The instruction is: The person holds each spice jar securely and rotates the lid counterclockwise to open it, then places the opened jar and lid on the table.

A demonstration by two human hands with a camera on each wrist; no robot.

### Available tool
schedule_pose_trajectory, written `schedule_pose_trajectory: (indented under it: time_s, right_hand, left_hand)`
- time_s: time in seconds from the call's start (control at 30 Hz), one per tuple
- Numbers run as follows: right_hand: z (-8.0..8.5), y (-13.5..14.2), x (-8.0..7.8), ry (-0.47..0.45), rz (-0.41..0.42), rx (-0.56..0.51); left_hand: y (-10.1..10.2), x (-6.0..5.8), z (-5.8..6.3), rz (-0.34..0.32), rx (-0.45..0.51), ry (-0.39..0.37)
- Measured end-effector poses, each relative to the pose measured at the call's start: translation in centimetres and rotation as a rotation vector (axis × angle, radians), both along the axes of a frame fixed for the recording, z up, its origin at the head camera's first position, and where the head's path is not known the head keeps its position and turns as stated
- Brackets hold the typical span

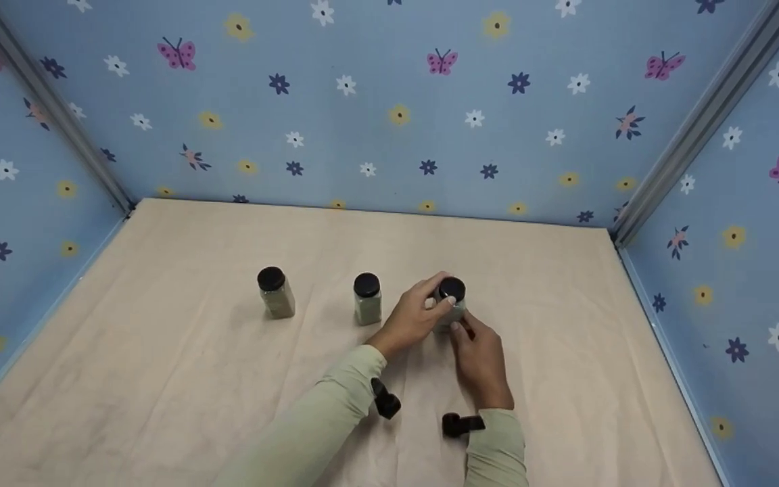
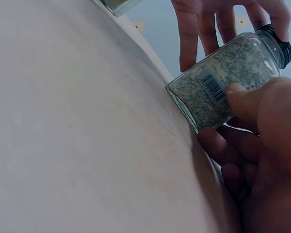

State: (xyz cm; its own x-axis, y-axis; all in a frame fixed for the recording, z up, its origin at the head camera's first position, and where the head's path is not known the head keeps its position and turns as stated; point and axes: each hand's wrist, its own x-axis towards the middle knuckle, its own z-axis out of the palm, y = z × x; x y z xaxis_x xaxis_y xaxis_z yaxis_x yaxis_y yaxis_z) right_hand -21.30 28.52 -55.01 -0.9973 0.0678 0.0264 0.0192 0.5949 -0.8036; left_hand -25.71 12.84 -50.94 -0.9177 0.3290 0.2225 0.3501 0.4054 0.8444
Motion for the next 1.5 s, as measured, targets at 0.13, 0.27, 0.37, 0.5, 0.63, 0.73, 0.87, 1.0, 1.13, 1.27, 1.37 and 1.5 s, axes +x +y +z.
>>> schedule_pose_trajectory:
  time_s: [0.13,0.27,0.37,0.5,0.63,0.73,0.87,1.0,1.13,1.27,1.37,1.5]
  right_hand:
    - [-0.1,0.3,0.4,-0.011,0.010,0.003]
    - [0.0,0.3,0.4,-0.020,0.010,0.024]
    - [0.1,0.2,0.2,-0.034,0.011,0.038]
    - [0.0,0.3,0.1,-0.035,0.023,0.042]
    - [0.1,0.6,0.2,-0.039,0.024,0.050]
    - [0.2,0.7,0.3,-0.056,0.014,0.057]
    - [0.3,0.4,0.3,-0.057,0.013,0.059]
    - [0.4,0.0,0.2,-0.062,0.016,0.051]
    - [0.2,0.0,0.4,-0.076,0.011,0.054]
    - [0.1,0.2,0.5,-0.080,0.011,0.068]
    - [0.2,0.1,0.4,-0.085,0.009,0.085]
    - [0.2,-0.2,0.0,-0.095,0.002,0.091]
  left_hand:
    - [-0.1,0.3,-0.1,-0.013,0.008,-0.024]
    - [-0.2,0.4,-0.2,-0.026,0.059,-0.048]
    - [-0.3,0.3,-0.3,-0.023,0.109,-0.058]
    - [-0.3,0.4,-0.6,-0.018,0.155,-0.066]
    - [-0.4,0.5,-0.6,-0.045,0.170,-0.083]
    - [-0.4,0.5,-0.7,-0.074,0.174,-0.091]
    - [-0.6,0.3,-0.7,-0.078,0.191,-0.085]
    - [-1.0,0.4,-0.6,-0.060,0.207,-0.076]
    - [-1.0,0.7,-0.7,-0.053,0.214,-0.082]
    - [-0.8,0.8,-0.7,-0.051,0.233,-0.090]
    - [-0.9,0.7,-0.8,-0.047,0.243,-0.080]
    - [-1.1,0.5,-0.6,-0.036,0.247,-0.067]
